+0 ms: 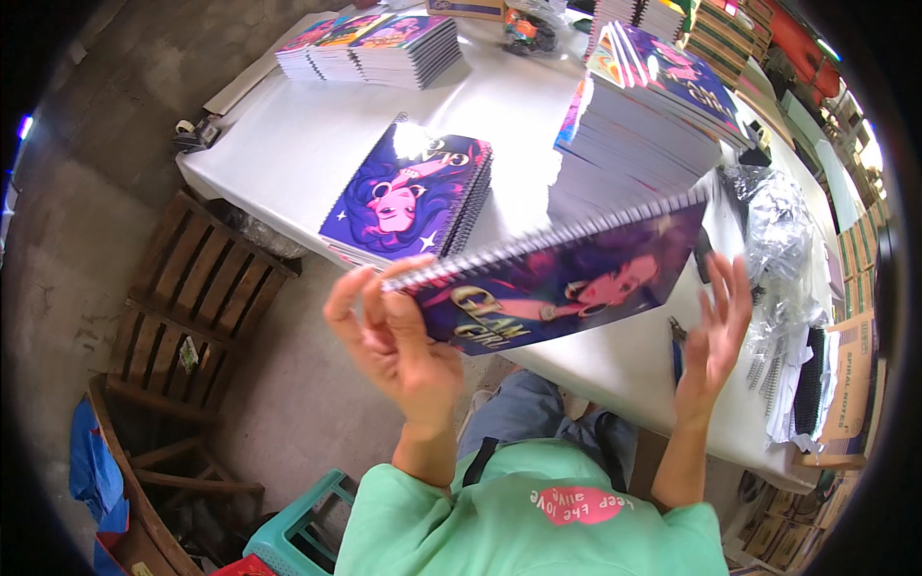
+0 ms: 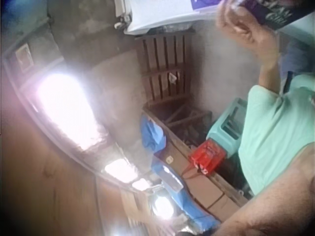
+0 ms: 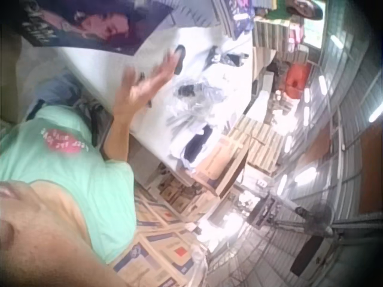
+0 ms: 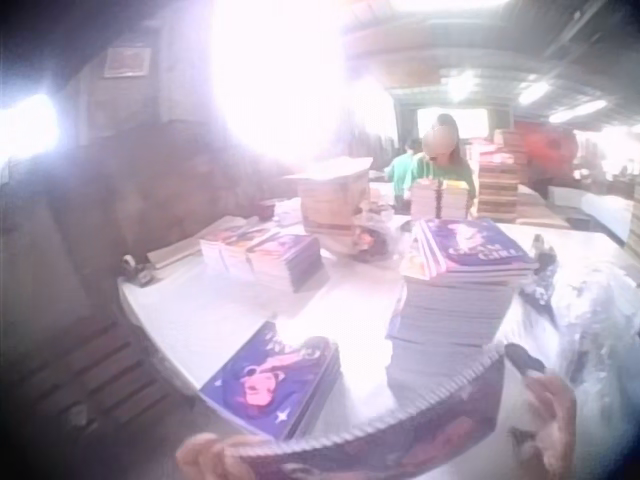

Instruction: The person finishes several spiral notebooks by trimming the wire binding with pliers and then folding the sharp ends inward. The notebooks are then placed onto a growing stack.

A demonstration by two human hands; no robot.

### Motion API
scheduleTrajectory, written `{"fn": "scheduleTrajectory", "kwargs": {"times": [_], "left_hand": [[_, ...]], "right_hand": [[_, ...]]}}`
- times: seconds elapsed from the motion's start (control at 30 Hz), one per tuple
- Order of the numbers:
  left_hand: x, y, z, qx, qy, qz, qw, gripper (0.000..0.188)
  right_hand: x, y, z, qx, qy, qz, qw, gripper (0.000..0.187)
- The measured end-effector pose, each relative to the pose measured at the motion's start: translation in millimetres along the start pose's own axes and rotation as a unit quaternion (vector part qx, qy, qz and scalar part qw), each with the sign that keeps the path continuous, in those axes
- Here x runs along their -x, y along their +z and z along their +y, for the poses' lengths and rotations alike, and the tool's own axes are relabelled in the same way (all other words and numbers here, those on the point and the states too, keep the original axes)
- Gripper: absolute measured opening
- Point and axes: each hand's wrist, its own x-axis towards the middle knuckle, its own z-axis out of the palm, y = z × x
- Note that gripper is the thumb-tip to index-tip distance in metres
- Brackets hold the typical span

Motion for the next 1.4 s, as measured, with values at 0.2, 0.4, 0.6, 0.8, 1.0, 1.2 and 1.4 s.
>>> {"fn": "scheduleTrajectory", "kwargs": {"times": [0.2, 0.4, 0.6, 0.8, 1.0, 1.2, 1.4], "left_hand": [[-69.1, -40.4, 13.2, -0.018, -0.020, 0.099, 0.995, 0.029], [-101.7, -108.6, -51.6, -0.433, -0.019, 0.114, 0.894, 0.029], [-91.0, -103.2, -83.9, -0.229, -0.051, 0.211, 0.949, 0.039], [-96.7, -119.2, -119.0, -0.158, -0.040, 0.175, 0.971, 0.034], [-90.5, -119.2, -90.1, -0.308, -0.013, 0.221, 0.925, 0.071], [-77.4, -63.1, -22.9, -0.314, 0.233, 0.174, 0.903, 0.040], [-46.3, 13.1, -25.5, -0.247, 0.284, -0.061, 0.925, 0.034]], "right_hand": [[-116.4, 124.2, -14.7, -0.220, -0.008, -0.149, 0.964, 0.049], [-160.8, 239.6, 60.7, -0.002, 0.029, -0.305, 0.952, 0.048], [-126.7, 273.9, 104.9, -0.118, 0.126, -0.107, 0.979, 0.038], [-114.6, 285.4, 94.4, -0.146, 0.181, -0.045, 0.972, 0.028], [-127.0, 203.4, 24.9, -0.043, -0.185, -0.044, 0.981, 0.035], [-239.2, -12.2, 28.2, 0.264, -0.078, 0.137, 0.952, 0.055], [-257.5, -52.9, 81.2, 0.140, 0.310, -0.081, 0.937, 0.053]]}}
